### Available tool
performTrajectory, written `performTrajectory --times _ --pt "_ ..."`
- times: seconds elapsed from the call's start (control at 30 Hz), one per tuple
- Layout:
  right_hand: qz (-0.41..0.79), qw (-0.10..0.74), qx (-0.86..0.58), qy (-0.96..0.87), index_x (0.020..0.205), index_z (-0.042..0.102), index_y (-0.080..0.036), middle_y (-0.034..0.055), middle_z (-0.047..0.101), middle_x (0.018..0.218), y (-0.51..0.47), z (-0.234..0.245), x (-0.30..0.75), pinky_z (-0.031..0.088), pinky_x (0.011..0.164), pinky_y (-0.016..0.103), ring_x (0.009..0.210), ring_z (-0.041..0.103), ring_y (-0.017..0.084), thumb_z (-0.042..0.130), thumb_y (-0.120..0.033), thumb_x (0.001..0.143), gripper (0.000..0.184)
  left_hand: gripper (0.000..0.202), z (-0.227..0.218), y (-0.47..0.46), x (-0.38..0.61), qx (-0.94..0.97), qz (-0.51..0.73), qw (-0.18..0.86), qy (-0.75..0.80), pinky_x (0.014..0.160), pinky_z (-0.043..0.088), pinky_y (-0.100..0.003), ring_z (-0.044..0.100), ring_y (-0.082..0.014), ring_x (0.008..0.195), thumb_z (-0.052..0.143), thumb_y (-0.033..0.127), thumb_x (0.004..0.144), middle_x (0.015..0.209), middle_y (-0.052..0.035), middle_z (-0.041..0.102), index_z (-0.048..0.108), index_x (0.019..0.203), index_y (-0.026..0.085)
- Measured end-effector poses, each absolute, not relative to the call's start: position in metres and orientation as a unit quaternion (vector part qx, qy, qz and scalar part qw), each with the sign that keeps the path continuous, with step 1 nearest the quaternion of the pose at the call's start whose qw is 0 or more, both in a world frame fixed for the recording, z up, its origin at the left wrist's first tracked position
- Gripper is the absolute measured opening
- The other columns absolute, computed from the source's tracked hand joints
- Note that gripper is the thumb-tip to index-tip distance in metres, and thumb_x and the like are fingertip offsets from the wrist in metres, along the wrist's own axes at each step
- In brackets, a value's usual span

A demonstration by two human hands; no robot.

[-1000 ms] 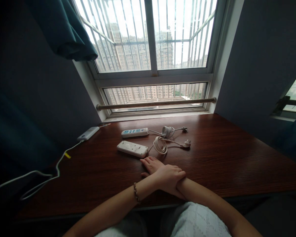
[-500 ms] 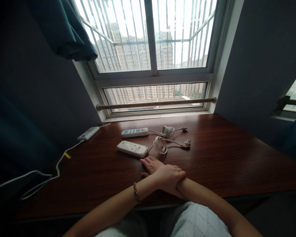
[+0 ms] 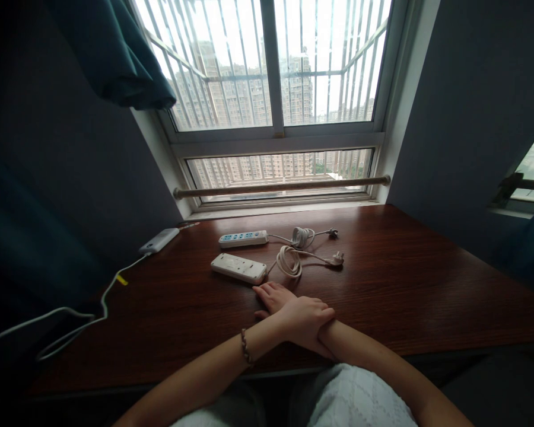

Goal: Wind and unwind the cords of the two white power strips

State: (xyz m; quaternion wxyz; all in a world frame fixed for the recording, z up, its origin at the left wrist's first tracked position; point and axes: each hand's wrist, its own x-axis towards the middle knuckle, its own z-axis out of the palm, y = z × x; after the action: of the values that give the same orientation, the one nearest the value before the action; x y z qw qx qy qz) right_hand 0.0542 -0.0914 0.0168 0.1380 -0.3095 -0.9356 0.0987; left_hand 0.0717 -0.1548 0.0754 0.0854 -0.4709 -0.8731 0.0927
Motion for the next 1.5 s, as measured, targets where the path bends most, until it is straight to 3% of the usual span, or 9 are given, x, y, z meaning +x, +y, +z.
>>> performTrajectory --times 0.3,0.53,0.83,1.03,1.23,1.5 --pt "0.099 0.135 -0.311 -0.936 0.135 0.037 -0.004 0.0170 0.048 0.126 -0.091 0.018 0.055 0.034 0.102 0.039 0.115 0.042 0.029 0.056 -0.046 0.079 0.072 0.067 0.074 -0.155 0.070 -0.479 0.075 0.061 -0.873 0.088 0.047 -0.048 0.022 -0.0371 0.133 0.047 0.045 0.080 0.146 -0.0115 0.030 0.030 0.140 0.021" --pt "0.102 0.129 -0.317 -0.934 0.135 0.037 -0.005 0.0170 0.048 0.126 -0.093 0.021 0.054 0.034 0.101 0.039 0.116 0.042 0.029 0.057 -0.045 0.079 0.072 0.055 0.083 -0.158 0.070 -0.489 0.021 0.037 -0.871 0.086 0.048 -0.048 0.023 -0.0368 0.133 0.038 0.041 0.085 0.143 -0.0116 0.035 0.037 0.137 0.021" --pt "0.105 0.134 -0.312 -0.935 0.135 0.037 -0.005 0.0174 0.048 0.126 -0.092 0.019 0.055 0.034 0.101 0.040 0.116 0.042 0.029 0.056 -0.047 0.079 0.073 0.065 0.082 -0.157 0.069 -0.485 0.103 0.059 -0.867 0.087 0.048 -0.048 0.021 -0.0381 0.133 0.046 0.043 0.081 0.145 -0.0114 0.032 0.031 0.139 0.021" --pt "0.104 0.128 -0.315 -0.935 0.135 0.037 -0.005 0.0173 0.048 0.126 -0.093 0.021 0.055 0.034 0.101 0.039 0.115 0.042 0.028 0.057 -0.046 0.079 0.072 0.058 0.078 -0.156 0.071 -0.467 0.114 0.082 -0.873 0.090 0.045 -0.047 0.021 -0.0358 0.134 0.043 0.036 0.083 0.145 -0.0099 0.032 0.034 0.138 0.023" --pt "0.100 0.127 -0.315 -0.935 0.135 0.037 -0.005 0.0168 0.048 0.126 -0.093 0.021 0.054 0.034 0.101 0.039 0.115 0.042 0.029 0.056 -0.046 0.079 0.072 0.069 0.066 -0.150 0.072 -0.479 0.124 0.090 -0.864 0.088 0.048 -0.047 0.020 -0.0372 0.134 0.050 0.045 0.077 0.145 -0.0128 0.031 0.032 0.139 0.019" --pt "0.094 0.137 -0.309 -0.936 0.134 0.038 -0.005 0.0167 0.049 0.124 -0.091 0.017 0.054 0.035 0.100 0.039 0.114 0.043 0.029 0.056 -0.046 0.079 0.072 0.068 0.075 -0.154 0.072 -0.478 0.148 0.081 -0.862 0.087 0.047 -0.048 0.021 -0.0384 0.133 0.049 0.046 0.078 0.145 -0.0120 0.032 0.034 0.138 0.021"
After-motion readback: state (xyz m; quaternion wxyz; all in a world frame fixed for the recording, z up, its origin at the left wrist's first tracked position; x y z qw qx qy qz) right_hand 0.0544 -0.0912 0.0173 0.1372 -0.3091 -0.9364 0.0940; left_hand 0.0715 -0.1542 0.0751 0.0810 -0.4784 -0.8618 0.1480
